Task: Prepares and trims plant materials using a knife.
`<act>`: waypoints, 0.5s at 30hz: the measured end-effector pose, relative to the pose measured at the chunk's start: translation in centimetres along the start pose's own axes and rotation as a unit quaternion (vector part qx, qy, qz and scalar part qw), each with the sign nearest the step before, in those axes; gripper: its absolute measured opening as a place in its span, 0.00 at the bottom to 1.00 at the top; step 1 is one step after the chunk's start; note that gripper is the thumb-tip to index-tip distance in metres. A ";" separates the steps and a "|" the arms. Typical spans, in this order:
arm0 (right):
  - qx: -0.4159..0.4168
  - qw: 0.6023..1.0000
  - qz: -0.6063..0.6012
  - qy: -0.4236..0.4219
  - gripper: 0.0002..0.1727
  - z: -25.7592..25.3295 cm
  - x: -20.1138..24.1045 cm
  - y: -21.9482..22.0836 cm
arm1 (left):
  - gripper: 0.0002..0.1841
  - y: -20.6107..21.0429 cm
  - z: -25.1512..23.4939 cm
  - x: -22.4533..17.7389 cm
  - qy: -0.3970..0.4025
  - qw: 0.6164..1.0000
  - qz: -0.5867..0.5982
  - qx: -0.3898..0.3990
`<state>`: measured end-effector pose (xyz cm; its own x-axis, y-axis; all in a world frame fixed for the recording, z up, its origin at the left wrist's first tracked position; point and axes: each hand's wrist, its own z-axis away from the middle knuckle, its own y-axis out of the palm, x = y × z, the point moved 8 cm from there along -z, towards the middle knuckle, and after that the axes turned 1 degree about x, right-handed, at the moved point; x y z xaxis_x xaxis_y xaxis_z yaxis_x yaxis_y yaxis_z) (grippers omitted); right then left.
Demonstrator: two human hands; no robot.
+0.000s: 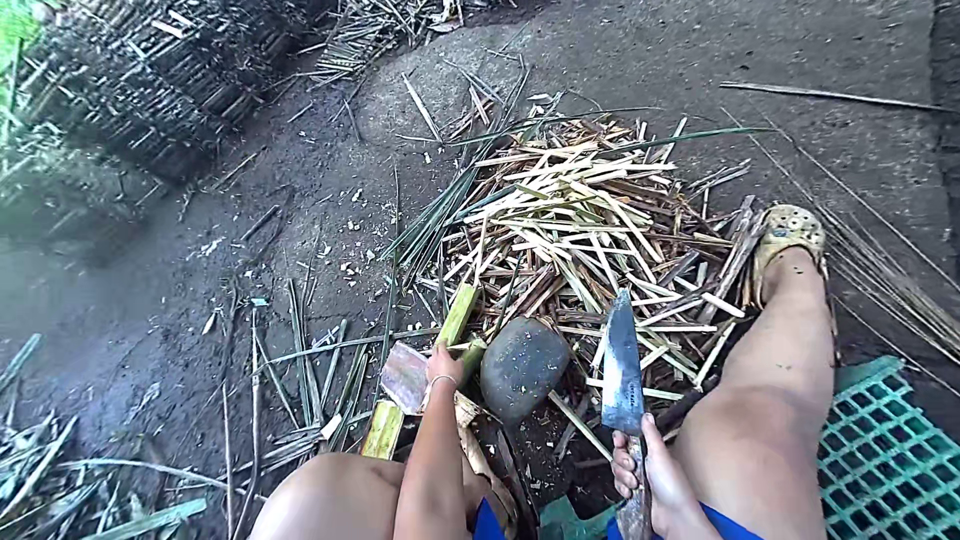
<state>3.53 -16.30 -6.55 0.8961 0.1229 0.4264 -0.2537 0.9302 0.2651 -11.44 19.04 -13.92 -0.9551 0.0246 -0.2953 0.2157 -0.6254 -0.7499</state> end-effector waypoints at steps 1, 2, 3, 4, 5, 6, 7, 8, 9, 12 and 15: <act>-0.002 1.000 -0.012 0.003 0.39 -0.2 -0.1 0.2 | 0.34 0.2 0.1 -0.4 0.006 0.999 -0.037 0.009; -0.004 1.000 -0.019 0.005 0.39 -0.4 -0.2 0.4 | 0.31 0.3 0.2 -0.6 0.013 0.998 -0.065 0.014; -0.006 1.000 -0.022 0.008 0.39 -0.4 -0.2 0.3 | 0.29 0.1 0.2 -0.7 0.021 0.996 -0.086 0.016; -0.008 1.000 -0.023 0.009 0.39 -0.5 -0.3 0.2 | 0.28 -0.1 0.2 -0.6 0.031 0.995 -0.099 0.014; -0.013 1.000 -0.026 0.013 0.39 -0.5 -0.5 -0.1 | 0.27 -0.4 0.2 -0.3 0.044 0.994 -0.100 0.005; -0.020 0.999 -0.028 0.016 0.39 -0.5 -0.7 -0.3 | 0.29 -1.0 0.3 0.1 0.057 0.994 -0.092 -0.015; -0.024 0.999 -0.031 0.018 0.39 -0.5 -0.7 -0.5 | 0.32 -1.7 0.6 0.5 0.063 0.994 -0.080 -0.045; -0.024 0.999 -0.036 0.018 0.39 -0.5 -0.7 -0.5 | 0.36 -2.7 0.9 1.1 0.055 0.993 -0.062 -0.083; -0.024 0.999 -0.040 0.016 0.39 -0.6 -0.5 -0.5 | 0.41 -3.6 1.0 2.1 0.024 0.992 -0.031 -0.122; -0.026 0.999 -0.044 0.010 0.39 -0.7 0.0 -0.3 | 0.61 -4.5 0.9 7.1 -0.165 0.966 0.098 -0.171; -0.029 0.999 -0.040 0.011 0.39 -0.7 0.1 0.0 | 0.78 -2.2 0.4 11.3 -0.260 0.917 0.266 -0.143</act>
<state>3.87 -16.03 -7.08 0.9209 0.0539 0.3861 -0.1593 0.9559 0.2466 -22.78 20.41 -15.35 -0.6514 -0.6467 -0.3969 0.6520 -0.2096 -0.7287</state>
